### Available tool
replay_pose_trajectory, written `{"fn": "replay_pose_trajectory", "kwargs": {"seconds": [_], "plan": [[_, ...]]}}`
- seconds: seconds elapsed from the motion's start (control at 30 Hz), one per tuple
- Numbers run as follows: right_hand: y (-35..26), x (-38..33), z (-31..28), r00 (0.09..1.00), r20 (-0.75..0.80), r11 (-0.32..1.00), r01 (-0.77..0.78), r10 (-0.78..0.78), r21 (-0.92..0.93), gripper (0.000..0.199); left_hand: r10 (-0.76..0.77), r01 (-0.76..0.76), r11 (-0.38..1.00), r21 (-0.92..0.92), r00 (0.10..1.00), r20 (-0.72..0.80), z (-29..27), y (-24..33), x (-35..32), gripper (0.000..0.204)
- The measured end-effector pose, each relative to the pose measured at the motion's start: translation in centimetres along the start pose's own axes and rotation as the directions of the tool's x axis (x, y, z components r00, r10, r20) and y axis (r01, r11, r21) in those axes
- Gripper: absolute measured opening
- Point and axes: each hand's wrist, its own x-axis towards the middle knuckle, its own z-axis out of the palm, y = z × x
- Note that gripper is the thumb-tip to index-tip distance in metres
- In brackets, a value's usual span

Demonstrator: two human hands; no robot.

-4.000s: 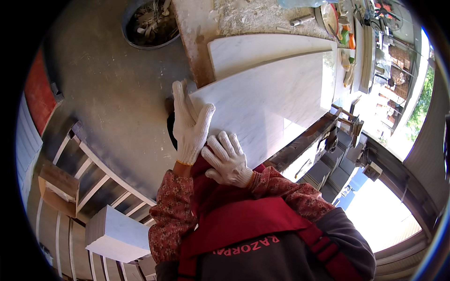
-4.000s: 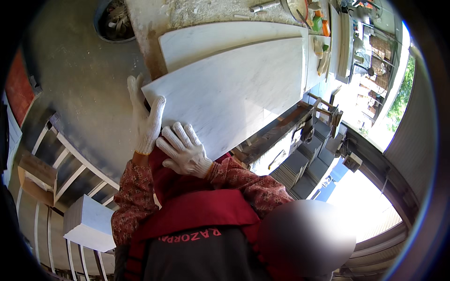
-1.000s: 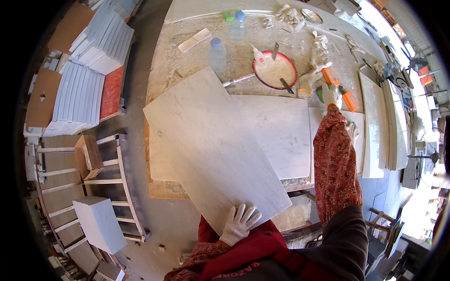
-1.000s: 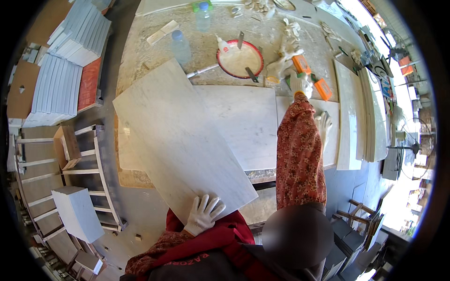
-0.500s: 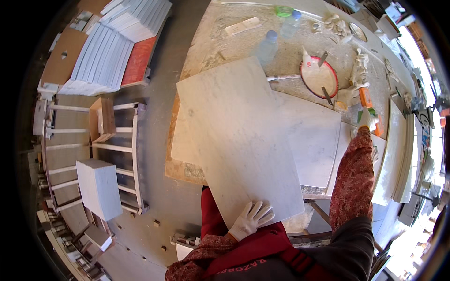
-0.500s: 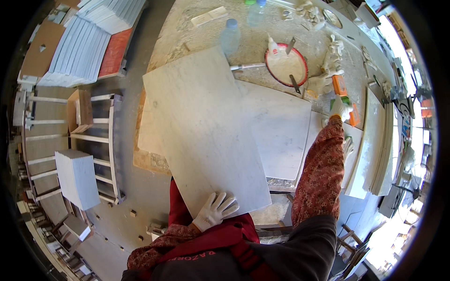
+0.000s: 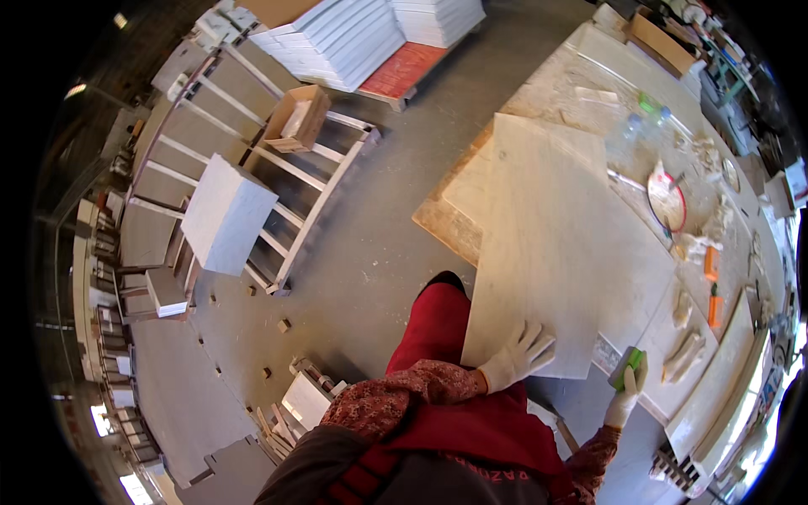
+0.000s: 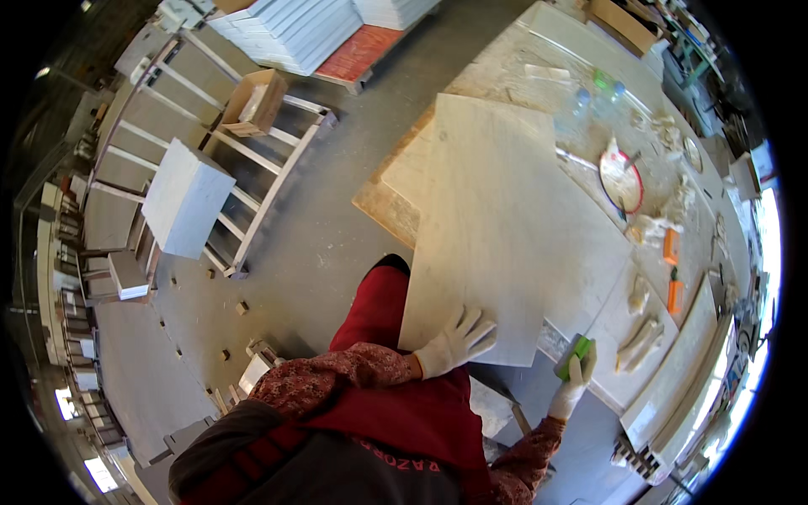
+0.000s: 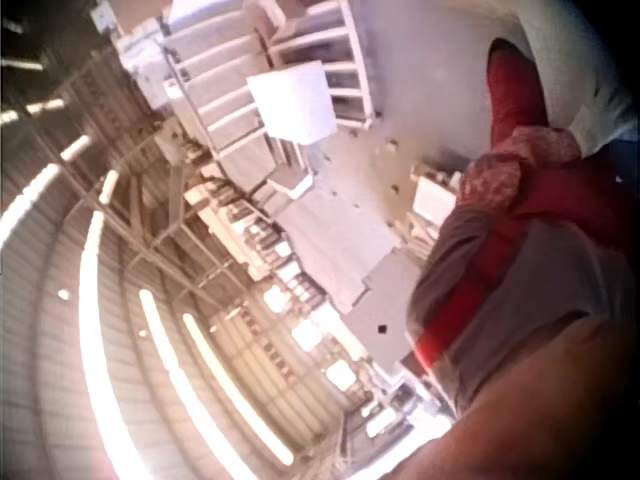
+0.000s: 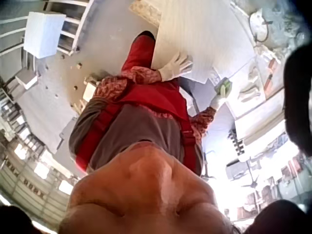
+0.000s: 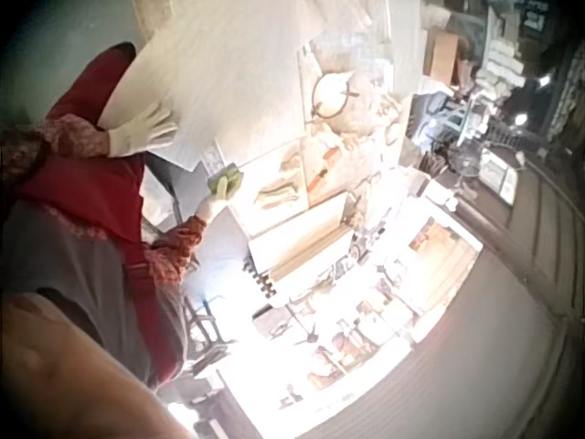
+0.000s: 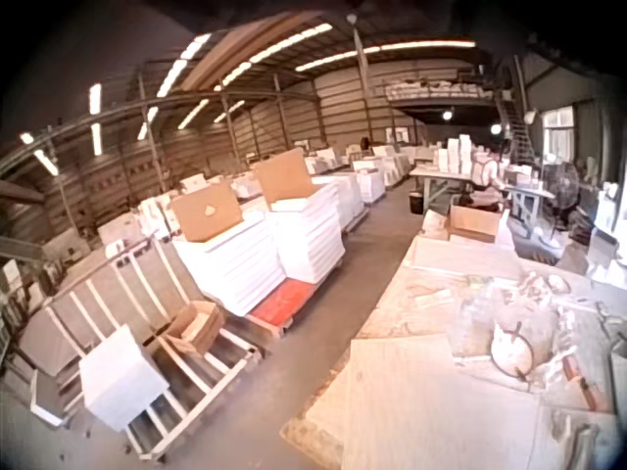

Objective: The person unpacks flat-pack furniture components from cardboard boxes, places panels on a workbench, and uses a utility knife to trim edges. They then apply a white filler to the edges of the panels with a putty knife and smooth it by hand.

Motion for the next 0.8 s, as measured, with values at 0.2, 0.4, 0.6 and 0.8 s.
{"fn": "replay_pose_trajectory", "kwargs": {"seconds": [0.2,0.4,0.6,0.8], "plan": [[4.7,-6.3,0.4,0.993,-0.031,0.973,-0.102,0.111,0.206,0.054,-0.035,0.036,0.999,0.010,0.991,-0.128,0.3,0.1,-1.1,0.040],[8.1,-9.5,1.1,0.995,0.022,0.977,-0.102,0.100,0.189,0.060,0.005,-0.017,0.994,0.108,0.994,0.109,0.7,-0.8,-2.5,0.058],[8.5,-7.0,3.6,0.980,0.159,0.980,-0.143,0.120,0.141,0.058,-0.018,0.021,0.999,-0.035,0.995,0.097,0.0,-2.7,-2.9,0.077],[7.1,-3.8,6.7,0.998,0.058,0.998,0.038,-0.035,-0.042,0.050,-0.027,0.036,0.999,-0.027,0.962,0.273,-1.7,-2.6,-0.8,0.089]]}}
